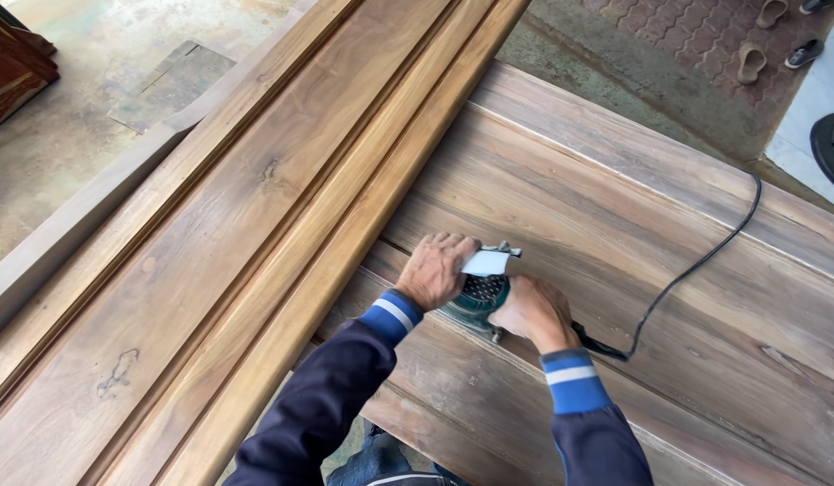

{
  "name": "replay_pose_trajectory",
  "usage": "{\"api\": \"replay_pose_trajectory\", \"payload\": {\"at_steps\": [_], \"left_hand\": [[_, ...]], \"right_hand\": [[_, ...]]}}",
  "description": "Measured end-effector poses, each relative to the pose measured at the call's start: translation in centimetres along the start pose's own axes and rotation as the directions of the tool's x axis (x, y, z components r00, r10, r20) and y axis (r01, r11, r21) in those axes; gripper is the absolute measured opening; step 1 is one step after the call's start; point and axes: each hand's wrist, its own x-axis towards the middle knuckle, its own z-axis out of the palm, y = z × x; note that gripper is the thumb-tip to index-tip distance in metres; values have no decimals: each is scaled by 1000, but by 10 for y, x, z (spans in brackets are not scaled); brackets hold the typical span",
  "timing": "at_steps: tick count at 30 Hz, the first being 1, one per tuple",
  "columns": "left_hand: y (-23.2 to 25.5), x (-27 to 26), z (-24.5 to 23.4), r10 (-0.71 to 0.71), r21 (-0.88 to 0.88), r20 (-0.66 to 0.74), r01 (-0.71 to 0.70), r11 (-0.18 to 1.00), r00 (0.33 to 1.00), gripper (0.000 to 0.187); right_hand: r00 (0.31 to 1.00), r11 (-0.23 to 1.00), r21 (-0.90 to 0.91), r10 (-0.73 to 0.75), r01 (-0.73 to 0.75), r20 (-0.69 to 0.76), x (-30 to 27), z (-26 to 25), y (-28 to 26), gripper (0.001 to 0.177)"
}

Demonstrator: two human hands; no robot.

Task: Sand a wooden panel using an orbital sander and manual sandpaper.

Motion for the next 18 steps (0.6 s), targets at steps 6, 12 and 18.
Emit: {"api": "replay_pose_trajectory", "payload": {"at_steps": [6, 12, 18], "left_hand": [[-46, -21, -35, -53, -109, -148, 37, 993, 988, 34], [-39, -28, -40, -59, -150, -209, 28, 988, 976, 38], [12, -6, -13, -39, -167, -124, 18, 986, 991, 35]], "right_hand": [[972, 981, -20, -192, 191, -136, 20, 11, -52, 59], [982, 984, -51, -176, 173, -66, 11, 7, -52, 53], [978, 988, -20, -157, 156, -136, -8, 0, 6, 78]]}}
